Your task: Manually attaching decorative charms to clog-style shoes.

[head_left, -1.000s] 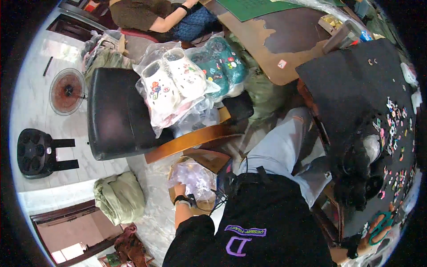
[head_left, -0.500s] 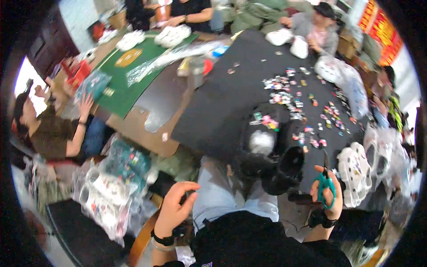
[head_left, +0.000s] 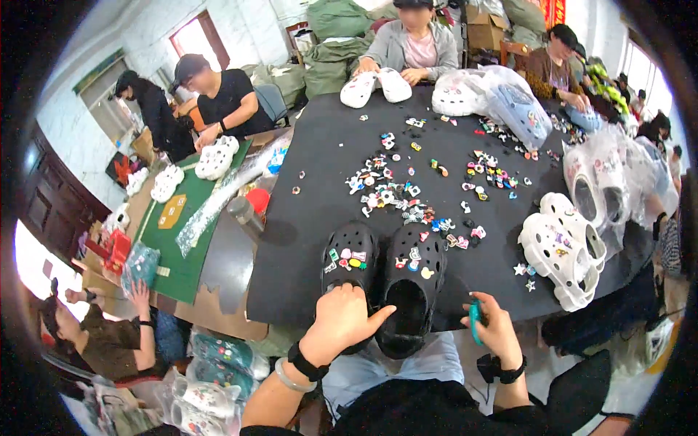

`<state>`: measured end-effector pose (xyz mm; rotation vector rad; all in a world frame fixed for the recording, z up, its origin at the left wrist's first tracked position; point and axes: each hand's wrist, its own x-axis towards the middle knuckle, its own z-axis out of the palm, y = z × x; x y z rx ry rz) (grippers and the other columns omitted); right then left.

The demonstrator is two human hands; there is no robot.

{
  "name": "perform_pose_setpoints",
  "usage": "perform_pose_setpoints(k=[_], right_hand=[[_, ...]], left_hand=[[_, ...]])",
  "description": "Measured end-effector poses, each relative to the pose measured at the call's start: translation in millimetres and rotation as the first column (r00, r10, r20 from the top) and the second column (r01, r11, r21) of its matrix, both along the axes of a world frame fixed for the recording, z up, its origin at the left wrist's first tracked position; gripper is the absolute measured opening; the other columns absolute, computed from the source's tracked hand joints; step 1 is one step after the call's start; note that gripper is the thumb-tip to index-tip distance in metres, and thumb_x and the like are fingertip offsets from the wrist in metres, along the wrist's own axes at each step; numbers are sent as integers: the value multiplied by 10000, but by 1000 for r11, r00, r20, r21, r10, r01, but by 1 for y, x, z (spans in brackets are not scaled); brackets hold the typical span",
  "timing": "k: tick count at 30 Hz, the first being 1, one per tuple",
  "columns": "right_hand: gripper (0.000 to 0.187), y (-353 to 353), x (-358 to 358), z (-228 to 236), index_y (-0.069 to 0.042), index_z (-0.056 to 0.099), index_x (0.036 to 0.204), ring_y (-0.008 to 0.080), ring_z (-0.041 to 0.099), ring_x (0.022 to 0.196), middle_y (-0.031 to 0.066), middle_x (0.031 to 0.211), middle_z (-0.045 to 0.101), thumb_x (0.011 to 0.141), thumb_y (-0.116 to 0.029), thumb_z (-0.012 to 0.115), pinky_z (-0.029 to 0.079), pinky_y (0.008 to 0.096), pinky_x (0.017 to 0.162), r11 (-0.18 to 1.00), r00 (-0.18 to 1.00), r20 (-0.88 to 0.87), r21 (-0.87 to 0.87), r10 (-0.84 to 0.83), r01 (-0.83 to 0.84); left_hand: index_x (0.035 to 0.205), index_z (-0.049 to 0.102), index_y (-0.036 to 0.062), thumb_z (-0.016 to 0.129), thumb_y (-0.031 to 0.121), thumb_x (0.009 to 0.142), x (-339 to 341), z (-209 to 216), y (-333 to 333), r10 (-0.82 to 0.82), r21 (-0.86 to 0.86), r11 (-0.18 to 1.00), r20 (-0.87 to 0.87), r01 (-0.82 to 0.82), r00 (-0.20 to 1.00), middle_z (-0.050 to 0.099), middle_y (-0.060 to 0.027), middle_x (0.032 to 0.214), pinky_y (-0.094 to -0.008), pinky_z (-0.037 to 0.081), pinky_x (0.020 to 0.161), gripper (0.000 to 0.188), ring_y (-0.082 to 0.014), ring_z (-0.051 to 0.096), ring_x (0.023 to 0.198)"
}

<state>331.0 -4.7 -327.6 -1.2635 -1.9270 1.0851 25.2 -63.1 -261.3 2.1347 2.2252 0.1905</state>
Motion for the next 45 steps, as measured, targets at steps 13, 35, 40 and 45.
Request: perform_pose_setpoints(k=[13, 35, 40, 45], right_hand=[[642, -16, -56, -6, -89, 464, 1356, 346, 707, 841, 187, 958, 680, 790, -148, 761, 564, 391, 699, 976, 964, -160, 78, 214, -204], [516, 30, 3, 33, -69, 576, 1230, 359, 622, 986, 158, 1009, 645, 730, -22, 695, 506, 439, 876, 936, 952, 263, 267, 156, -227], [488, 47, 16, 33, -67, 594, 1212, 337, 568, 1068, 136, 1082, 605, 739, -13, 704, 484, 412, 927, 938, 950, 311, 316, 36, -139], [496, 63, 13, 25, -85, 607, 1245, 326, 572, 1081, 138, 1099, 602, 761, -43, 706, 476, 411, 947, 913, 880, 417, 223, 228, -342]], left_hand=[[692, 591, 28, 760, 314, 680, -12, -17, 3, 28, 143, 988, 200, -57, 979, 591, -150, 742, -454, 495, 675, 333, -363, 616, 765], [881, 716, 90, 601, -32, 770, -179, 19, 98, -606, -19, 794, 43, 608, 794, 722, -60, 1081, -439, 394, 1070, 202, -196, 643, 1111], [903, 713, 88, 639, -48, 744, -201, 12, 97, -582, 20, 813, 39, 582, 812, 716, -81, 1072, -470, 411, 1057, 222, -241, 644, 1108], [1039, 698, 63, 620, -91, 745, -199, 11, 86, -467, 85, 884, 123, 460, 875, 687, -97, 1157, -480, 402, 1071, 341, -282, 611, 1157]])
